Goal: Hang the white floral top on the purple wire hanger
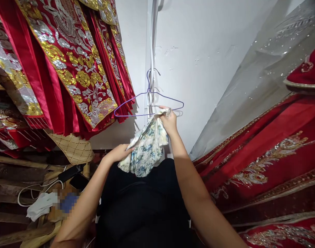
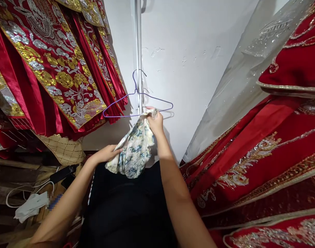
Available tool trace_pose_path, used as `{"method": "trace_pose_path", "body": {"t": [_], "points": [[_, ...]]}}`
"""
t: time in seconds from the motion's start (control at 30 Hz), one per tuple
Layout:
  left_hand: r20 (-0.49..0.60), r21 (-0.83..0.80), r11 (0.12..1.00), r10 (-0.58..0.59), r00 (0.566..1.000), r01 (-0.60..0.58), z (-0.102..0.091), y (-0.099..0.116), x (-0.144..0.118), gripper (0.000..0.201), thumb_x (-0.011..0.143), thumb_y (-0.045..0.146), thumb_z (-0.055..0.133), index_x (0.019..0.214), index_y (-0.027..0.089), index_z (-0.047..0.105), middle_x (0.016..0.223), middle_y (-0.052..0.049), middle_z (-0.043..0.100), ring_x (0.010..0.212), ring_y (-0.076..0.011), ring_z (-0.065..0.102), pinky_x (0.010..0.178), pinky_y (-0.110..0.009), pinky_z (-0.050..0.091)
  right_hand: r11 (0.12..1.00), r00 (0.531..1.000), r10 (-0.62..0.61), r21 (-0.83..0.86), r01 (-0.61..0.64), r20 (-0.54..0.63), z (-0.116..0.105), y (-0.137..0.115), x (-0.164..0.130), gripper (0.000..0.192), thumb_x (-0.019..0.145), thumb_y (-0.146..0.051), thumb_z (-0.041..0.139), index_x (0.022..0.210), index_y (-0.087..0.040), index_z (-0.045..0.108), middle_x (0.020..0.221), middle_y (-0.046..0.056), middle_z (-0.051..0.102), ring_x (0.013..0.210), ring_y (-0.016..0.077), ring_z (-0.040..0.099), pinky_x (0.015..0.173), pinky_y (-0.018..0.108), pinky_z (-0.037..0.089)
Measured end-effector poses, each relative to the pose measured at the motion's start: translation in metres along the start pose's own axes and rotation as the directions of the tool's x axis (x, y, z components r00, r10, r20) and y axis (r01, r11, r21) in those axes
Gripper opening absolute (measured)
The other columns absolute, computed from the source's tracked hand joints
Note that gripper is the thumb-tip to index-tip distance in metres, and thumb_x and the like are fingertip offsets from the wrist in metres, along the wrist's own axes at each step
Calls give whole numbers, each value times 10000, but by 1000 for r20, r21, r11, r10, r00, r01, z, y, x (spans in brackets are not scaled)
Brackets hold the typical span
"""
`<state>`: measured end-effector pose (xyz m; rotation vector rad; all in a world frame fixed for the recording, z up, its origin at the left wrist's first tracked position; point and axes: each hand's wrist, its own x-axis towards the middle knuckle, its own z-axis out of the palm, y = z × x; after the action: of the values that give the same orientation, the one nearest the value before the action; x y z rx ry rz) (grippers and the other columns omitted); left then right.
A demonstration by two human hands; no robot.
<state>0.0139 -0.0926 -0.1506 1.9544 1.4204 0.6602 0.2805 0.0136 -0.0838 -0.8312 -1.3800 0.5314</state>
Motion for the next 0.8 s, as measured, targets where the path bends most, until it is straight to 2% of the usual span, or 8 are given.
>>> {"method": "trace_pose_path", "body": {"t": [0.17, 0.27, 0.37, 0.5, 0.57, 0.67, 0.73, 0.8], "points": [[-92, 143, 989, -27, 995, 40, -55, -12, 14, 222, 727, 355, 751, 567, 225, 668, 557, -58, 643, 528, -238, 574, 636, -316, 433, 955, 978, 167, -266, -128, 126, -6, 29, 30, 237, 723, -377, 667, 669, -147, 663, 659, 34, 659, 717, 205, 610, 730, 318, 487], [-161, 169, 985, -19, 987, 46, -82, -7, 26, 264, 655, 252, 771, 474, 234, 579, 456, -26, 541, 480, -215, 511, 628, -312, 435, 949, 975, 166, -293, -118, 146, -27, 31, 32, 255, 679, -391, 730, 639, -145, 674, 623, 19, 645, 690, 204, 610, 705, 312, 473], [-248, 193, 978, 127, 961, -80, -99, 11, 38, 160, 701, 235, 728, 589, 233, 614, 630, -41, 633, 628, -227, 575, 721, -306, 468, 943, 980, 133, -322, -79, 148, -48, 21, 31, 259, 680, -385, 746, 711, -128, 731, 717, 49, 706, 756, 233, 649, 732, 330, 482], [-429, 148, 915, 402, 809, -376, -101, 48, 60, 40, 821, 197, 628, 853, 212, 647, 880, -56, 686, 787, -204, 622, 859, -314, 488, 959, 964, 150, -270, -88, 220, -51, 3, 17, 283, 703, -381, 749, 819, -124, 775, 837, 84, 755, 821, 262, 680, 773, 360, 502], [-489, 33, 879, 430, 759, -476, -98, 64, 72, 276, 813, 116, 607, 1067, 215, 647, 966, -63, 700, 880, -197, 657, 914, -317, 491, 973, 940, 137, -222, -68, 313, -45, -6, 6, 279, 748, -389, 721, 853, -136, 777, 865, 88, 761, 837, 258, 685, 789, 364, 509], [-488, 17, 865, 445, 751, -502, -100, 74, 87, 458, 760, 12, 567, 1165, 203, 667, 988, -76, 724, 955, -215, 677, 959, -327, 479, 967, 919, 74, -254, 29, 388, -42, -20, -8, 268, 789, -372, 695, 950, -172, 771, 893, 77, 758, 837, 254, 680, 777, 366, 514], [-476, 137, 876, 468, 745, -463, -107, 73, 93, 433, 763, 8, 541, 1119, 192, 706, 1012, -86, 732, 971, -240, 668, 978, -344, 463, 942, 954, 5, -323, 97, 300, -51, -27, -11, 427, 760, -301, 718, 1175, -204, 726, 954, 74, 756, 823, 254, 672, 766, 374, 518], [-462, 272, 860, 510, 725, -432, -117, 71, 95, 411, 798, 29, 514, 1121, 186, 713, 1076, -103, 723, 1013, -264, 649, 997, -363, 447, 911, 988, -84, -393, 130, 130, -68, -33, -7, 714, 726, -239, 739, 1421, -223, 573, 1005, 82, 750, 822, 260, 672, 775, 389, 522]]}}
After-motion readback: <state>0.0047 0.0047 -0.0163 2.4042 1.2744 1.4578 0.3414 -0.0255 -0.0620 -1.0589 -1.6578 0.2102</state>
